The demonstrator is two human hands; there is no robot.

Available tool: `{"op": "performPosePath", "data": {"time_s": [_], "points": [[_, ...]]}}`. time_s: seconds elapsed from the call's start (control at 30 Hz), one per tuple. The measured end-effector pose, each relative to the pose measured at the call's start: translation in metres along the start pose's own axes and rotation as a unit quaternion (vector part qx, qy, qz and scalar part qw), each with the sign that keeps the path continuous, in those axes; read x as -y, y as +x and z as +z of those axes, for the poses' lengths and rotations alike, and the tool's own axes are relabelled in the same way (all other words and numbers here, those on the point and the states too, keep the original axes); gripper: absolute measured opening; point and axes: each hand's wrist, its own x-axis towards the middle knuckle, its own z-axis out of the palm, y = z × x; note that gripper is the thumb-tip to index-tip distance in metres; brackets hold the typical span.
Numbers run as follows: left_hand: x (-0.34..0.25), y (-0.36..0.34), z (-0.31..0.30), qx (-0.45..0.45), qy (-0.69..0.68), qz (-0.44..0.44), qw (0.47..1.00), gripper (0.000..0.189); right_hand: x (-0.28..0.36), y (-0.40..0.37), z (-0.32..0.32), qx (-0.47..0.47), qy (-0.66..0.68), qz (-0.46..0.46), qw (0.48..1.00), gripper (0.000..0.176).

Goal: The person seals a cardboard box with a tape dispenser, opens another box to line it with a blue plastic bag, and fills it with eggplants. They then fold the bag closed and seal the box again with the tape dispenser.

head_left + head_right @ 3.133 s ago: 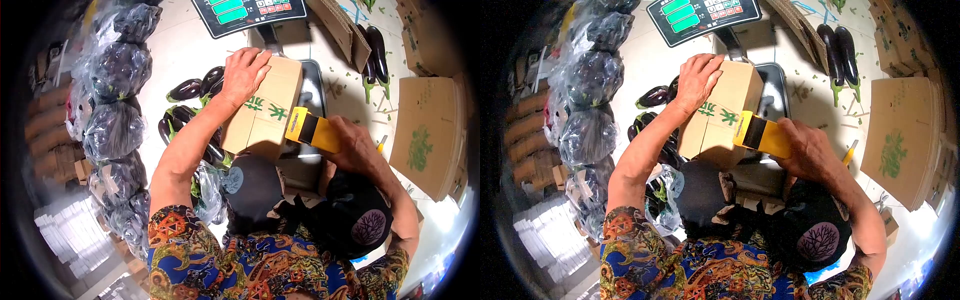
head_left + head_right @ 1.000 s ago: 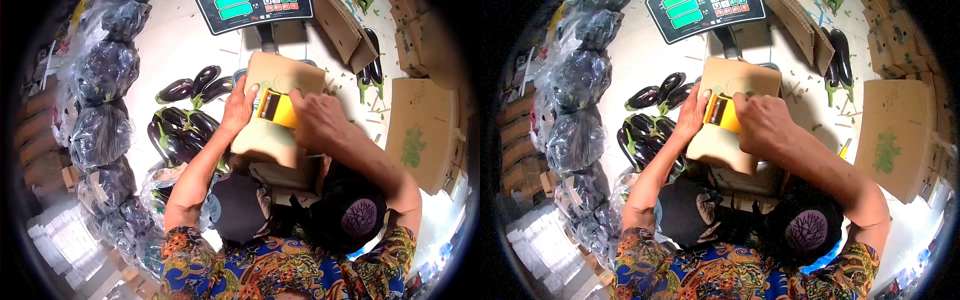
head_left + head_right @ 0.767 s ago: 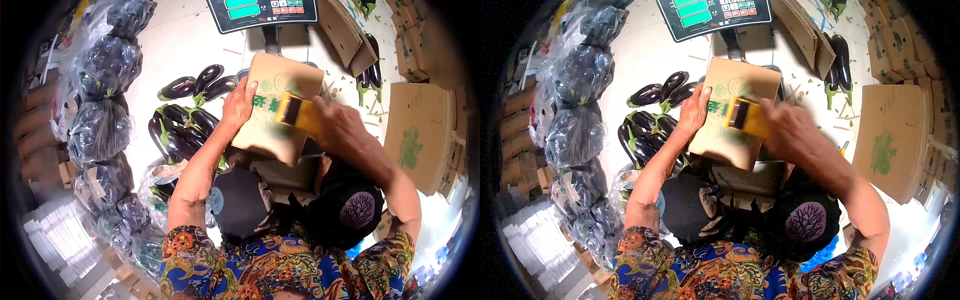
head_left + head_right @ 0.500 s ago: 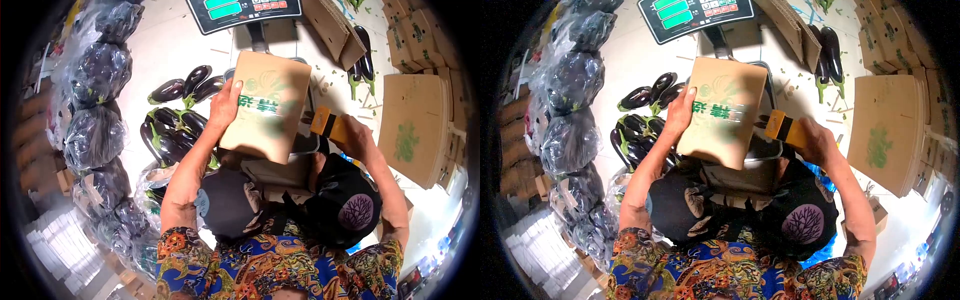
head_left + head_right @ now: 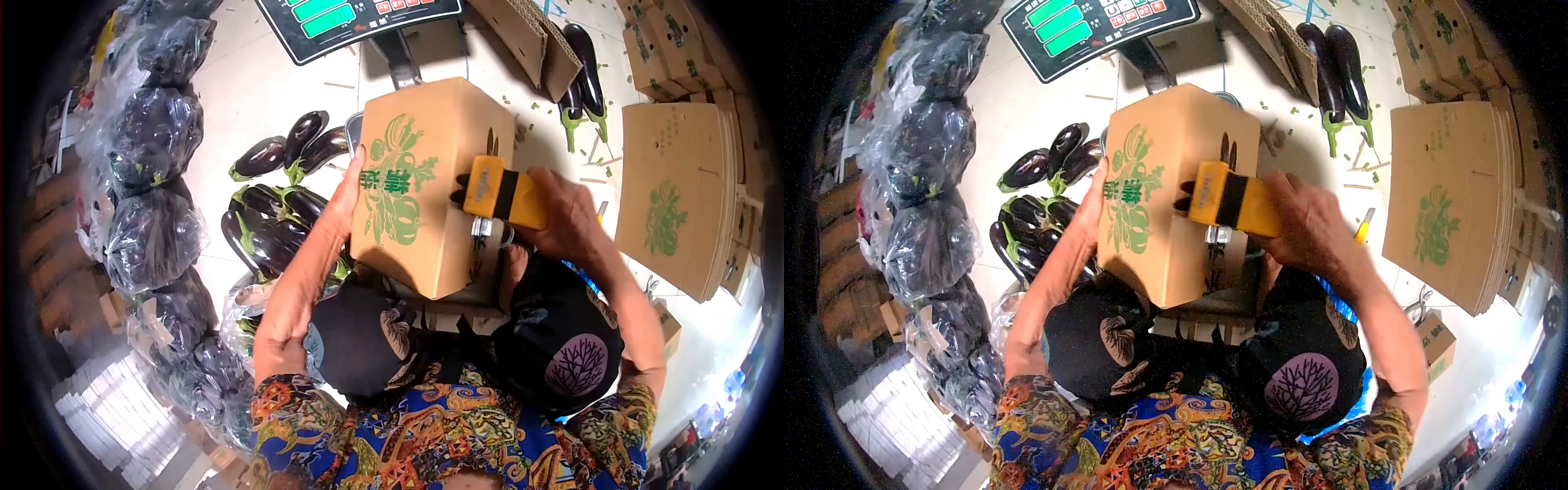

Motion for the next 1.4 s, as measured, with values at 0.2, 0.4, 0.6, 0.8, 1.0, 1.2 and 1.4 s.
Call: {"op": "performPosePath", "data": {"time_s": [0.2, 0.4, 0.6, 0.8, 1.0, 1.2, 1.4], "points": [[0.004, 0.001, -0.004, -0.028, 0.167, 0.074, 0.983, 0.065, 0.054, 0.028, -0.015, 0.037, -0.109, -0.026, 0.993, 0.044], [-0.029, -0.045, 0.073, -0.082, 0.335, 0.229, 0.91, 0.071, 0.079, 0.06, -0.002, 0.014, -0.05, -0.076, 0.996, 0.03], [-0.045, -0.047, 0.046, -0.166, 0.453, 0.249, 0.84, 0.063, 0.116, 0.083, 0.004, 0.089, -0.128, -0.115, 0.981, 0.04], [-0.046, -0.038, 0.011, -0.25, 0.548, 0.301, 0.739, 0.057, 0.083, 0.058, -0.001, 0.073, -0.046, -0.085, 0.993, 0.037], [-0.048, -0.025, -0.002, -0.269, 0.56, 0.306, 0.721, 0.06, 0.013, 0.019, 0.02, 0.064, -0.042, -0.016, 0.997, 0.043], [-0.049, -0.034, 0.01, -0.274, 0.557, 0.275, 0.735, 0.061, -0.057, -0.027, 0.055, -0.039, -0.014, -0.029, 0.999, 0.053], [-0.047, -0.032, 0.008, -0.287, 0.557, 0.291, 0.723, 0.06, -0.11, -0.066, 0.072, -0.019, -0.043, 0.032, 0.998, 0.059]]}}
